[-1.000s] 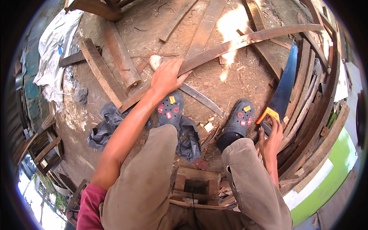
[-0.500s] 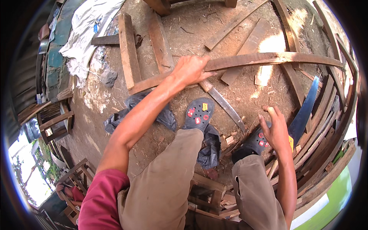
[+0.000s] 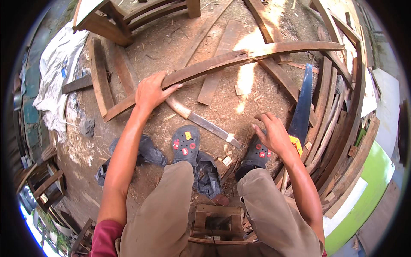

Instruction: The person sits on the ground and uses a hand saw to cut a long curved wooden strip. After cutting, they use a hammer to strike the cut piece, then place the saw and hammer aside.

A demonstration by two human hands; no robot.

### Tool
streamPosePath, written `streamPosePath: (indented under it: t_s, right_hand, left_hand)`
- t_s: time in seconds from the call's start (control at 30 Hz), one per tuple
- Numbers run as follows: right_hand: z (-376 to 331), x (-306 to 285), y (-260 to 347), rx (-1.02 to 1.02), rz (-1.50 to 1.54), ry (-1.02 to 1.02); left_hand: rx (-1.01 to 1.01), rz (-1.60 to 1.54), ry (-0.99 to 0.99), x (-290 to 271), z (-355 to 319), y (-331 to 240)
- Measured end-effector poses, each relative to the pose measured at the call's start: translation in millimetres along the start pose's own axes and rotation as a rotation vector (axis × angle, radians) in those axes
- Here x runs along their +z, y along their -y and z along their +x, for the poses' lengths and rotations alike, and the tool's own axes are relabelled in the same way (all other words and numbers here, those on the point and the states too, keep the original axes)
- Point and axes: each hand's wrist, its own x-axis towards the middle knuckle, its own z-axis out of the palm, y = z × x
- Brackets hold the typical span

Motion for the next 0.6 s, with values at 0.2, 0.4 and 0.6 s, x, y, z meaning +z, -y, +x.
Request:
streamPosePath:
  t_s: [0.2, 0.4, 0.6]
  right_hand:
    - [30, -49, -47, -0.133, -0.263, -0.253]
    - [145, -117, -95, -0.290, -0.734, -0.510]
    - [171, -122, -105, -0.187, -0.915, -0.243]
  left_hand:
    - [0.019, 0.001, -0.044, -3, 1, -3]
    - [-0.052, -0.015, 0.025, 1, 0, -6]
    - [-0.072, 0.025, 0.067, -12, -1, -2]
